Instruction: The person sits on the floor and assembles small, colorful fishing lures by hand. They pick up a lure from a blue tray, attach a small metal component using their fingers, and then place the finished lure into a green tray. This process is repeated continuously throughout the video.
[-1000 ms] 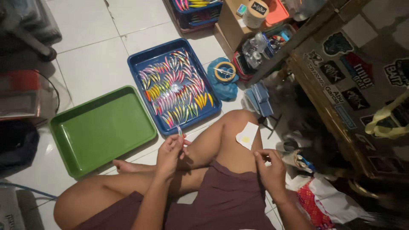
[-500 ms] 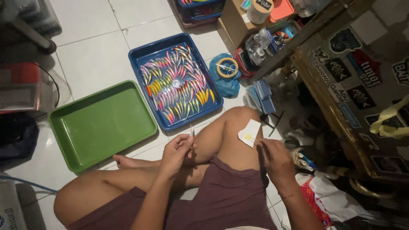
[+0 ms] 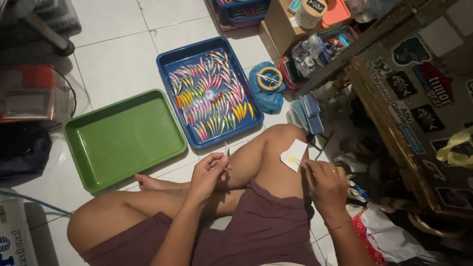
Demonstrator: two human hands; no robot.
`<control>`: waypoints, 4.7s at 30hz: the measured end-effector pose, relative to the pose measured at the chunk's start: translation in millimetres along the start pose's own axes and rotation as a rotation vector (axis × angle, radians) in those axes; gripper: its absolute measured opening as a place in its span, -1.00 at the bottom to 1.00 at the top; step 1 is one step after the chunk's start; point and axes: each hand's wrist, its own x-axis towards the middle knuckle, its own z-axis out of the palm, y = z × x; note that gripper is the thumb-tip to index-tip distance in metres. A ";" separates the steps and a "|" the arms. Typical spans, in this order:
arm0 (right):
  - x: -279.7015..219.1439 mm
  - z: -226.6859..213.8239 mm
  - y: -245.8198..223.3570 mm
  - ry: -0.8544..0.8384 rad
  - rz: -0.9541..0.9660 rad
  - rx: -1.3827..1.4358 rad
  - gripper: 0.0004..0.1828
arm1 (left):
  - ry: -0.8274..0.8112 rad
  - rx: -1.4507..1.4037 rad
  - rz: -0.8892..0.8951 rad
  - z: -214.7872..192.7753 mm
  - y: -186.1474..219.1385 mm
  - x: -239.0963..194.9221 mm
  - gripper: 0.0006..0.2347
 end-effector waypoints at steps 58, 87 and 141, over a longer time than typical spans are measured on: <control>114.3 -48.0 -148.2 0.024 -0.231 0.628 -0.90 | 0.063 -0.157 0.176 13.7 73.5 -68.3 -0.87; 11.8 -6.8 2.7 -0.145 -0.007 0.069 -0.93 | 0.161 -0.218 0.060 10.8 60.7 -45.9 -0.74; 116.4 -42.4 -148.7 -0.007 -0.143 0.636 -0.86 | -0.176 -0.525 0.018 1.7 56.8 -52.7 -0.76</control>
